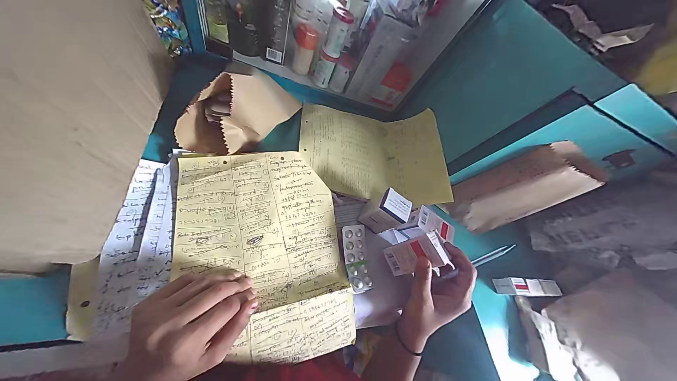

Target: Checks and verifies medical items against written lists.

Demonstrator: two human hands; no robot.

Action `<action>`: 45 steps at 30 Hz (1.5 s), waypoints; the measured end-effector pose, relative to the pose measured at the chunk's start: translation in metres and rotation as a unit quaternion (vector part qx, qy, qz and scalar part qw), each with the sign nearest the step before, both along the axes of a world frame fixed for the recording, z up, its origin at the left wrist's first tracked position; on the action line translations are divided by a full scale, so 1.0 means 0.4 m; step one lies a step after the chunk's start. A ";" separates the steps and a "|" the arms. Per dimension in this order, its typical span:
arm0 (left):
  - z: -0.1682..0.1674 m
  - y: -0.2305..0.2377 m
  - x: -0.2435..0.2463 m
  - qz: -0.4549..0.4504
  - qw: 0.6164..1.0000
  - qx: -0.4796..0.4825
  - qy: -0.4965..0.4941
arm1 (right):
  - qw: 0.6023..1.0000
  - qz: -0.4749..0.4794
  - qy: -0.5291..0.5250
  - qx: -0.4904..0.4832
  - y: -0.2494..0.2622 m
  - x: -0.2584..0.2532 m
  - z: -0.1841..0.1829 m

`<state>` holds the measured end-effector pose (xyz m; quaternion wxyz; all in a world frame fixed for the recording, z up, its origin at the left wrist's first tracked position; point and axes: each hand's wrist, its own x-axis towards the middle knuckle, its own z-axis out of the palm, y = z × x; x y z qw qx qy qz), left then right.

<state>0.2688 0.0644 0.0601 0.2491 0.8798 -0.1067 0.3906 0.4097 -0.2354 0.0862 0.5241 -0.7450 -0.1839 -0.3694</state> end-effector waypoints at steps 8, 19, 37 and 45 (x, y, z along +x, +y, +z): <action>-0.003 0.002 0.001 0.000 1.000 0.004 -0.006 | 0.993 0.004 -0.044 -0.111 -0.031 0.015 -0.012; 0.005 0.001 0.001 -0.008 1.000 0.007 0.000 | 0.974 0.107 -0.095 -0.174 -0.031 0.019 0.165; 0.001 -0.001 0.003 -0.013 1.000 0.006 -0.015 | 0.833 0.034 0.053 -0.550 0.058 0.167 0.280; 0.002 -0.001 0.003 -0.019 1.000 0.003 -0.019 | 0.794 0.111 0.230 -0.551 0.061 0.210 0.306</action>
